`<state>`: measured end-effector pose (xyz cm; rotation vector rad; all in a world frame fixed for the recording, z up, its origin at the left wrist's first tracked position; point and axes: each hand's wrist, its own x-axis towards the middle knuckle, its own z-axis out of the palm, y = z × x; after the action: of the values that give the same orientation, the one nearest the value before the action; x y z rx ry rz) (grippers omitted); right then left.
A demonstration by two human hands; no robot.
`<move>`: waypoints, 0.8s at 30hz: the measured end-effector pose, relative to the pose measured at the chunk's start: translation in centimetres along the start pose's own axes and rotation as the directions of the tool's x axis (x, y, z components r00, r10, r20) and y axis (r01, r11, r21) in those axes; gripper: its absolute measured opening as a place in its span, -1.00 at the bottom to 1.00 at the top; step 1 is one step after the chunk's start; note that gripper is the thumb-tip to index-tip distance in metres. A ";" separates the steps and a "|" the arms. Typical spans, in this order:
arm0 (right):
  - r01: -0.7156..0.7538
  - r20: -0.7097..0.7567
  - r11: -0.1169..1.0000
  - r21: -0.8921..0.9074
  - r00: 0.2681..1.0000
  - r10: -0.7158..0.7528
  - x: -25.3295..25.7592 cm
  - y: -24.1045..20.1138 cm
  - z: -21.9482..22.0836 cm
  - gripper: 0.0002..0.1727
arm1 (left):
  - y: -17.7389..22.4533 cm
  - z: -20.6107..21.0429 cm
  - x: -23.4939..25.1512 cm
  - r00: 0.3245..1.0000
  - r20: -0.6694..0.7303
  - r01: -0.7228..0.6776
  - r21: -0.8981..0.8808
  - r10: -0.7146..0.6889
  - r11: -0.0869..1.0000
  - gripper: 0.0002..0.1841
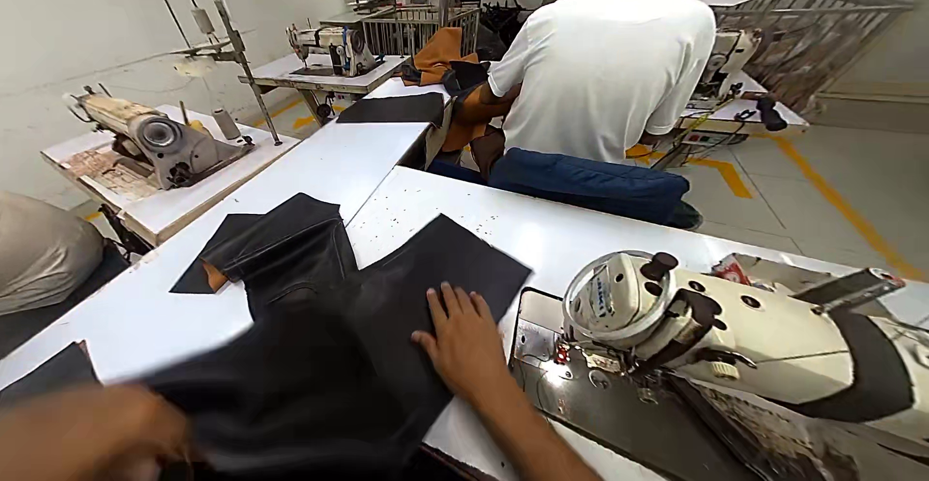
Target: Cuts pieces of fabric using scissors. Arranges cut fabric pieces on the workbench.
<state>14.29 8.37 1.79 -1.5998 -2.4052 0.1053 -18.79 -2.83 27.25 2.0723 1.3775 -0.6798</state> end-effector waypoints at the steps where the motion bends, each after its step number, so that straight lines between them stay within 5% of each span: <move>1: -0.002 -0.075 1.000 -0.019 0.997 0.001 -2.1 -1.7 0.1 -0.05 | -0.7 -3.4 0.0 0.978 0.001 0.207 0.110 -0.208 0.972 -0.77; 3: -0.012 -0.204 0.999 -0.047 0.979 0.003 -5.5 -5.1 1.1 -0.01 | -5.8 -7.1 2.0 0.921 -0.238 0.372 0.294 -0.310 0.880 -0.81; 5: -0.060 -0.258 0.994 -0.087 0.965 0.036 -7.0 -7.5 2.3 0.04 | -9.6 -7.6 5.6 0.794 -0.605 0.453 0.517 -0.065 0.726 -0.90; 7: -0.105 -0.263 0.989 -0.106 0.962 0.074 -7.3 -8.3 2.7 0.04 | -7.4 -6.0 11.6 0.641 -0.753 0.439 0.519 0.149 0.734 -0.87; 10: -0.037 -0.176 0.999 -0.013 0.984 0.035 -9.5 -7.5 2.0 -0.05 | 1.1 1.1 21.8 0.735 -0.626 -0.024 0.359 0.260 0.933 -0.61; 12: 0.023 -0.159 0.983 0.180 0.987 0.006 -11.9 -5.8 0.2 -0.36 | 5.1 6.9 27.0 0.692 -0.623 -0.235 0.283 0.365 0.930 -0.38; 15: -0.031 -0.264 0.938 0.344 0.956 0.129 -16.3 -0.7 -2.9 -0.69 | 5.7 12.6 29.3 0.552 -0.755 -0.261 0.247 0.354 0.933 -0.23; 20: -0.195 -0.148 0.980 0.039 0.969 0.198 -18.7 9.5 -3.5 -0.46 | 5.7 13.1 27.9 0.598 -0.739 -0.233 0.210 0.310 0.949 -0.18; 22: -0.396 -0.325 0.917 -0.054 0.875 0.359 -17.5 12.2 -3.9 -0.49 | 6.3 12.9 28.1 0.603 -0.739 -0.214 0.214 0.301 0.953 -0.17; 24: -0.538 -0.362 0.842 0.042 0.777 0.515 -15.7 12.6 -4.7 -0.36 | 7.1 13.3 28.3 0.589 -0.759 -0.176 0.212 0.276 0.961 -0.17</move>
<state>32.53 -1.44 1.23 -2.0752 -1.6482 -0.1582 -3.79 4.17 -0.17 2.7379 1.4489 0.3630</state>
